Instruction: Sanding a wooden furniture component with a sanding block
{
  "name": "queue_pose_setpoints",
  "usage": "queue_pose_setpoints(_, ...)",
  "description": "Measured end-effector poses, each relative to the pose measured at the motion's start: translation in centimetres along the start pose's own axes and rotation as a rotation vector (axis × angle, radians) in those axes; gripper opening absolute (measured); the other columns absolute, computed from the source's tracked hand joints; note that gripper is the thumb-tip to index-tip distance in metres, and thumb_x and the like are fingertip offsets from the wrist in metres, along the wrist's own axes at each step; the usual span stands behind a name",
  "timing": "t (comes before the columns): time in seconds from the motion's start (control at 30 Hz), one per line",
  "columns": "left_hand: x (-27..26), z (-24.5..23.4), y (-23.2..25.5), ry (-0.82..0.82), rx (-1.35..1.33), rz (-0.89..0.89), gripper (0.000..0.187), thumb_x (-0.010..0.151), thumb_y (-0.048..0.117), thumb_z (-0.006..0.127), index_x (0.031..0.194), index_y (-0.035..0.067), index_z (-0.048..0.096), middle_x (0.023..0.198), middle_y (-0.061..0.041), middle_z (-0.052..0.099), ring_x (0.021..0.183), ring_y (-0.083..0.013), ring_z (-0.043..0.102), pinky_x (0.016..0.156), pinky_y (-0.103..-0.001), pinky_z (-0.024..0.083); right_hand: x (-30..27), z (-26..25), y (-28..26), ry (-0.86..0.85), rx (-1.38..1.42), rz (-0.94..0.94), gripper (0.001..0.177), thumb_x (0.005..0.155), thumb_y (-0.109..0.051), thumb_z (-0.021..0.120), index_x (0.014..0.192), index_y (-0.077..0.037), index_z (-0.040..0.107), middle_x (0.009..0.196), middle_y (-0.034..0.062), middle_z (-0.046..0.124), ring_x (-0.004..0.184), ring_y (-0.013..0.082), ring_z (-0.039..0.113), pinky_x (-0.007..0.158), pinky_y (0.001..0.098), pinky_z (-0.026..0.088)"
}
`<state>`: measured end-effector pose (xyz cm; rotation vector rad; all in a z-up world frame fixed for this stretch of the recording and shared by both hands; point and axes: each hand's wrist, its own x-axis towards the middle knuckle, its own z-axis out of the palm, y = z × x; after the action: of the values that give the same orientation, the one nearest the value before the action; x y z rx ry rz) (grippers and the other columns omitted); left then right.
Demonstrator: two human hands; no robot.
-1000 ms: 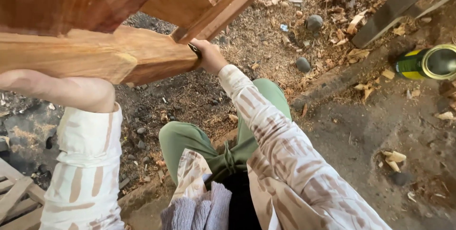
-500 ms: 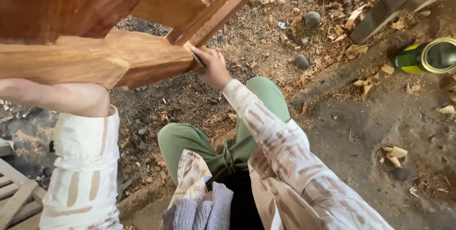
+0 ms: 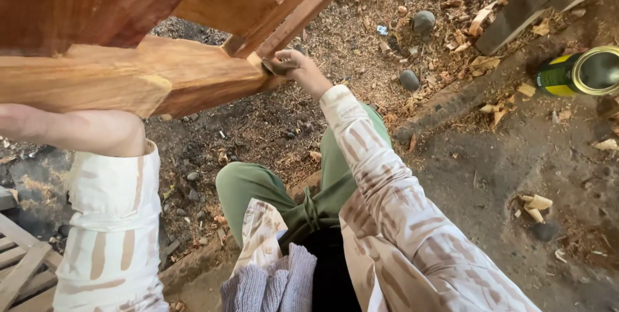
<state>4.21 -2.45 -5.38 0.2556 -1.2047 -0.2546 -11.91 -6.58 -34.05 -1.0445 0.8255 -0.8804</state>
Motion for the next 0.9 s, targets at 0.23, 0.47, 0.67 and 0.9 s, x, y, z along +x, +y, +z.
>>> queue_pose_setpoints(0.23, 1.3, 5.2, 1.9, 0.332, -0.078, -0.204, 0.079, 0.097, 0.046, 0.041, 0.15, -0.012, 0.052, 0.159, -0.034, 0.05, 0.148, -0.0543, 0.048, 0.129, -0.069, 0.04, -0.1, 3.6, 1.4, 0.134, -0.537, -0.41, 0.07, 0.08, 0.003, 0.074, 0.142, -0.02, 0.052, 0.142, 0.0101, 0.058, 0.128, 0.031, 0.055, 0.11, 0.0467, 0.038)
queue_pose_setpoints(0.47, 2.7, 8.5, 3.6, 0.728, -0.125, -0.343, 0.104, 0.072, 0.043, 0.044, 0.161, -0.008, 0.029, 0.172, -0.032, 0.029, 0.15, -0.0542, 0.038, 0.122, -0.067, 0.041, 1.9, 2.7, 3.1, -0.094, -0.01, -0.316, 0.061, 0.102, -0.058, 0.04, 0.148, -0.018, 0.045, 0.142, 0.0143, 0.058, 0.131, 0.0354, 0.052, 0.11, 0.062, 0.04)
queue_pose_setpoints(0.67, 2.3, 6.4, 3.3, 0.656, -0.204, -0.192, 0.089, 0.088, 0.032, 0.039, 0.168, -0.003, 0.018, 0.179, -0.023, 0.014, 0.16, -0.0433, 0.022, 0.129, -0.06, 0.029, 4.9, 4.0, 2.0, 0.119, -0.045, 0.015, 0.04, 0.095, -0.031, 0.059, 0.131, -0.012, 0.061, 0.124, 0.0164, 0.068, 0.107, 0.0325, 0.069, 0.075, 0.0467, 0.071)
queue_pose_setpoints(0.9, 2.4, 7.9, 3.3, 0.629, -0.148, -0.138, 0.088, 0.089, 0.03, 0.04, 0.167, -0.002, 0.017, 0.177, -0.026, 0.015, 0.158, -0.045, 0.026, 0.13, -0.06, 0.032, 4.3, 5.1, 4.0, 0.276, -0.055, -0.431, 0.03, 0.1, -0.009, 0.058, 0.129, -0.007, 0.064, 0.126, 0.0094, 0.071, 0.12, 0.0245, 0.067, 0.109, 0.0424, 0.051)
